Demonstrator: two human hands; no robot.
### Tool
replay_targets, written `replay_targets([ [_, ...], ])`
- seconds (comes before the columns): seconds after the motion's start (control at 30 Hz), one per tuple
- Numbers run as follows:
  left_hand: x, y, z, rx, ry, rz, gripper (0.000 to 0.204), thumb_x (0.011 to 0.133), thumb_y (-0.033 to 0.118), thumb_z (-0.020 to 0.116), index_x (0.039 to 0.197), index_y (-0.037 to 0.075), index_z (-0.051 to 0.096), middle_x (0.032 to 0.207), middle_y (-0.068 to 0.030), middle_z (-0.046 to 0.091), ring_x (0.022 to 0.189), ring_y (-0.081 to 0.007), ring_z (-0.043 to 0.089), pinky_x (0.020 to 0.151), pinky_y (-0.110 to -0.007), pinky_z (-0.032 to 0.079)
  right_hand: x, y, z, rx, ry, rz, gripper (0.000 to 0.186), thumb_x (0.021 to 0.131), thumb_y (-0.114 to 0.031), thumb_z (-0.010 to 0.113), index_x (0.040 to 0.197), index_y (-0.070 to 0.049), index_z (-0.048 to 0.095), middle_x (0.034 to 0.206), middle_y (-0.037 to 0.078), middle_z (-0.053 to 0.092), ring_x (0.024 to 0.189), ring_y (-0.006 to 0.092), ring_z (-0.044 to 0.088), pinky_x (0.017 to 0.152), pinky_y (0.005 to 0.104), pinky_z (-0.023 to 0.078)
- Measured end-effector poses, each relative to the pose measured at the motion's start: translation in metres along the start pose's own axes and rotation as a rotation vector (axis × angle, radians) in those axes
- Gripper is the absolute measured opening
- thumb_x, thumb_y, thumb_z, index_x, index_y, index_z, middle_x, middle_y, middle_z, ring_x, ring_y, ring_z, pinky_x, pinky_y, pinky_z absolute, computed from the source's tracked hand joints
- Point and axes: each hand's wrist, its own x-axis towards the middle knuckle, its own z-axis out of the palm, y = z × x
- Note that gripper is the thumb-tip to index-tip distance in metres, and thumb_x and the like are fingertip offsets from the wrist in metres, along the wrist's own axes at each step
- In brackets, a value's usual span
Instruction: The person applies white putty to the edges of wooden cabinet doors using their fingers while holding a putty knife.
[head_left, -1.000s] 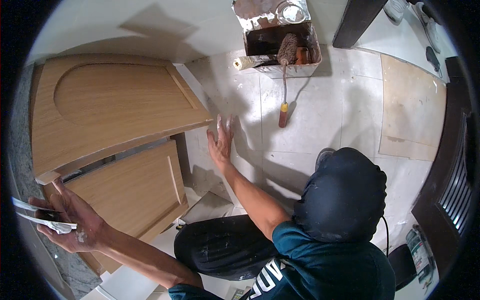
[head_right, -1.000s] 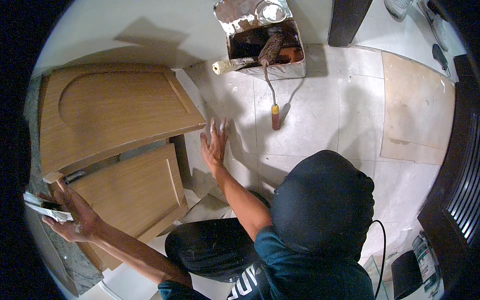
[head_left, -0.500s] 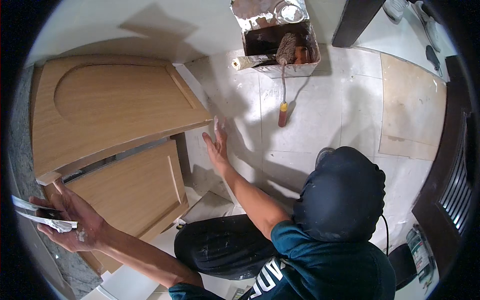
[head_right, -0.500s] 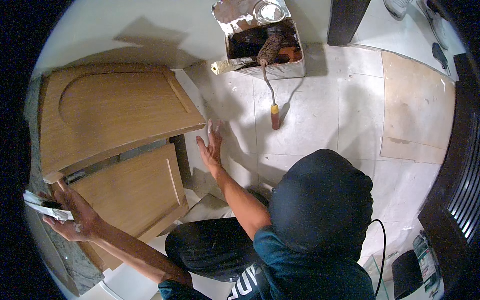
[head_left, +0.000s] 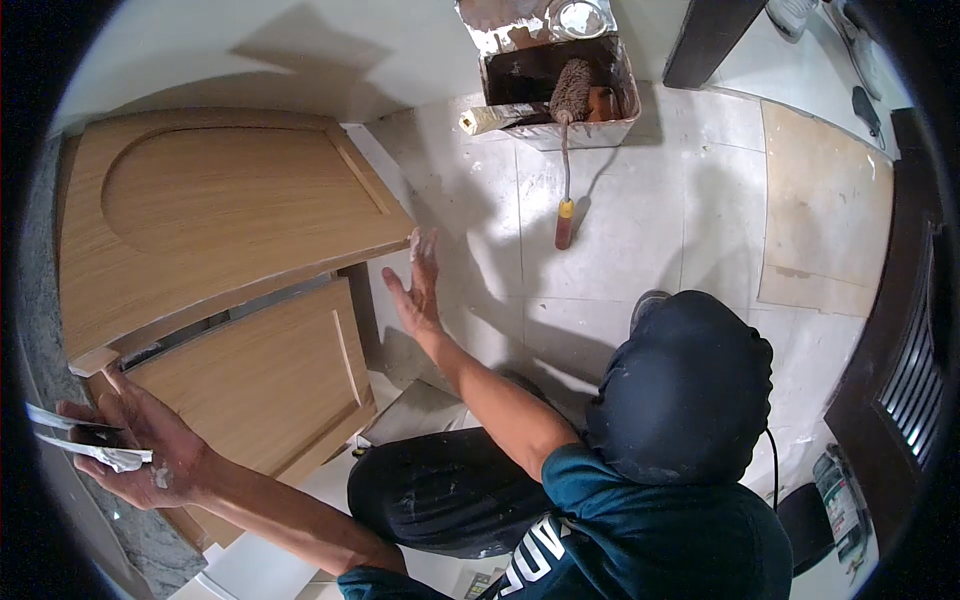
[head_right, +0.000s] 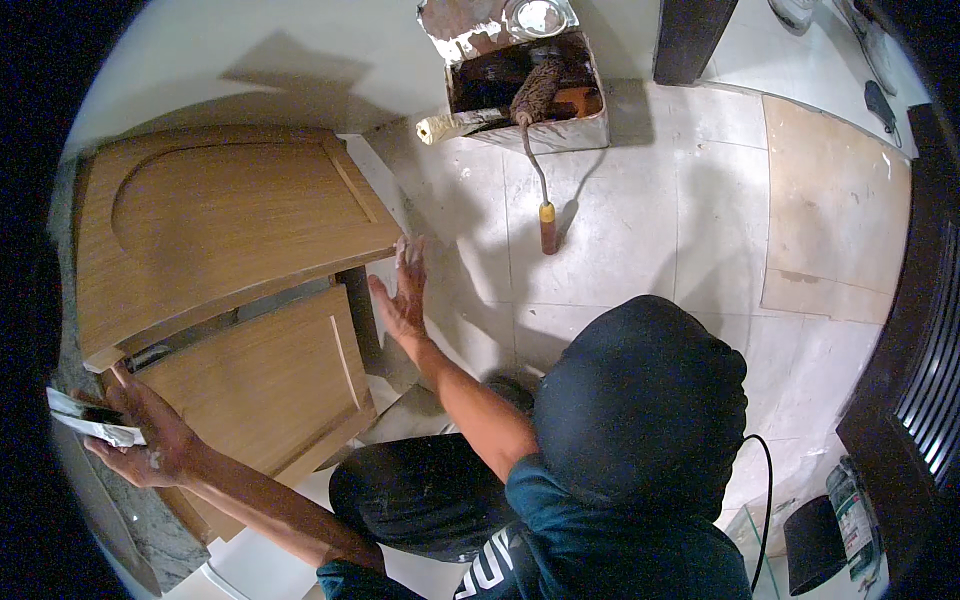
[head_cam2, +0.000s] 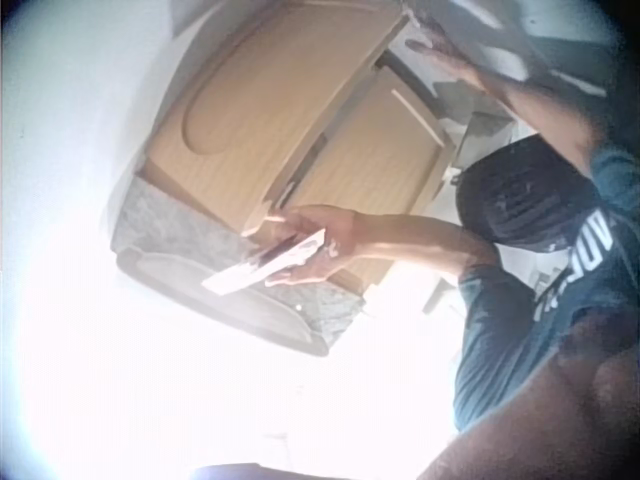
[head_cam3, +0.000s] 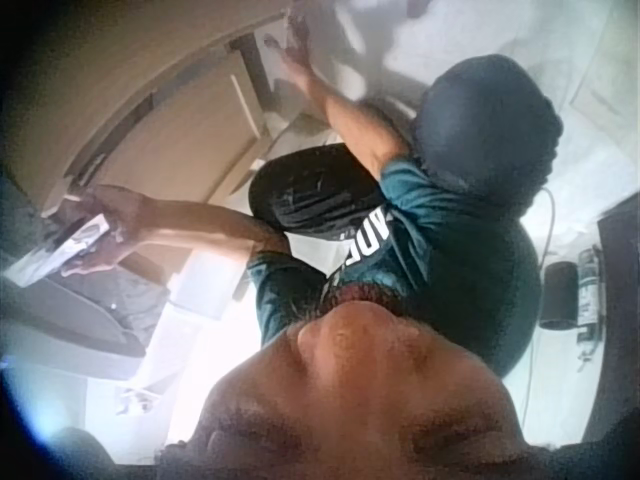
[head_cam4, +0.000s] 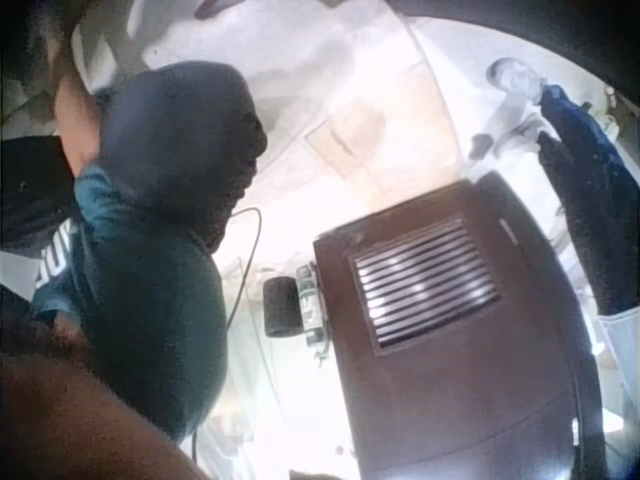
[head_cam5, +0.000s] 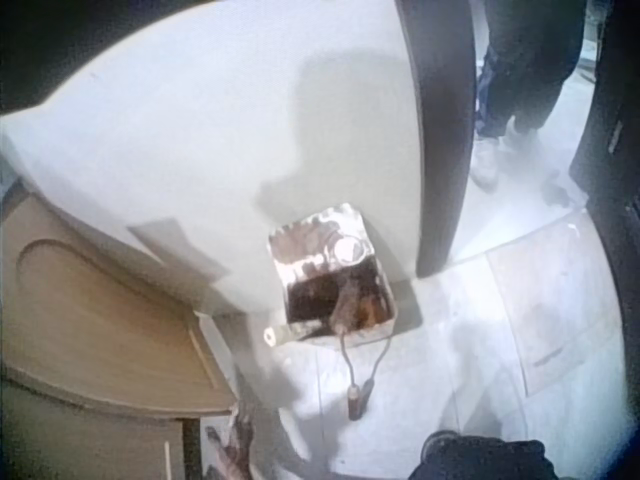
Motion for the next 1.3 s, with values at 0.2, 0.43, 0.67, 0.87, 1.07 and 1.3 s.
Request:
replay_targets([
  [0.2, 0.009, 0.002, -0.013, -0.003, -0.092, -0.046, 0.026, 0.086, 0.017, 0.061, 0.106, 0.001, 0.064, 0.118, -0.0142, 0.065, 0.055, -0.0130, 0.040, 0.117, -0.055, 0.009, -0.024, -0.010, -0.005, -0.162, -0.062, -0.103, 0.083, 0.091, -0.046, 0.055, 0.152, -0.008, 0.013, 0.156, 0.027, -0.001, 0.145, 0.0412, 0.002, 0.116, 0.0501, 0.008],
  [0.43, -0.004, -0.003, 0.006, 0.056, -0.013, 0.034, 0.030, 0.087, 0.017, 0.059, 0.113, 0.001, 0.061, 0.121, -0.0138, 0.064, 0.060, -0.0139, 0.048, 0.116, -0.057, 0.011, -0.006, -0.019, 0.000, -0.124, -0.024, -0.061, 0.083, 0.091, -0.045, 0.056, 0.152, -0.008, 0.014, 0.156, 0.028, 0.000, 0.144, 0.0436, 0.007, 0.115, 0.0517, 0.009],
  [0.67, 0.000, -0.001, -0.004, 0.054, -0.035, 0.004, 0.032, 0.087, 0.015, 0.057, 0.116, 0.001, 0.059, 0.120, -0.0141, 0.064, 0.064, -0.0153, 0.051, 0.116, -0.058, 0.012, -0.011, -0.009, -0.013, -0.029, 0.061, -0.088, 0.083, 0.091, -0.041, 0.055, 0.151, -0.004, 0.011, 0.156, 0.021, 0.015, 0.143, 0.0366, 0.016, 0.116, 0.0452, 0.012],
  [0.87, 0.003, 0.000, -0.007, 0.022, -0.095, -0.020, 0.030, 0.087, 0.017, 0.058, 0.112, 0.000, 0.061, 0.118, -0.0125, 0.065, 0.057, -0.0129, 0.044, 0.116, -0.058, 0.012, 0.018, 0.008, -0.024, 0.099, 0.048, -0.025, 0.086, 0.089, -0.040, 0.057, 0.151, -0.001, 0.011, 0.149, 0.017, 0.035, 0.135, 0.0359, 0.030, 0.114, 0.0451, 0.016],
  [1.07, 0.054, 0.016, -0.068, -0.358, -0.757, -0.437, 0.051, 0.093, 0.027, 0.053, 0.137, 0.002, 0.044, 0.133, -0.0128, 0.055, 0.123, -0.0369, 0.048, 0.113, -0.059, 0.023, 0.009, 0.003, -0.021, 0.063, 0.002, -0.105, 0.085, 0.089, -0.037, 0.057, 0.151, -0.003, 0.011, 0.144, 0.016, 0.042, 0.133, 0.0340, 0.032, 0.112, 0.0447, 0.019],
  [1.3, 0.051, 0.014, -0.067, -0.410, -0.750, -0.476, 0.052, 0.092, 0.028, 0.055, 0.135, 0.001, 0.045, 0.133, -0.0133, 0.054, 0.120, -0.0366, 0.050, 0.112, -0.060, 0.024, -0.003, -0.025, -0.007, 0.289, 0.069, 0.036, 0.080, 0.093, -0.039, 0.051, 0.152, -0.003, 0.009, 0.141, 0.016, 0.045, 0.130, 0.0316, 0.038, 0.112, 0.0427, 0.020],
])
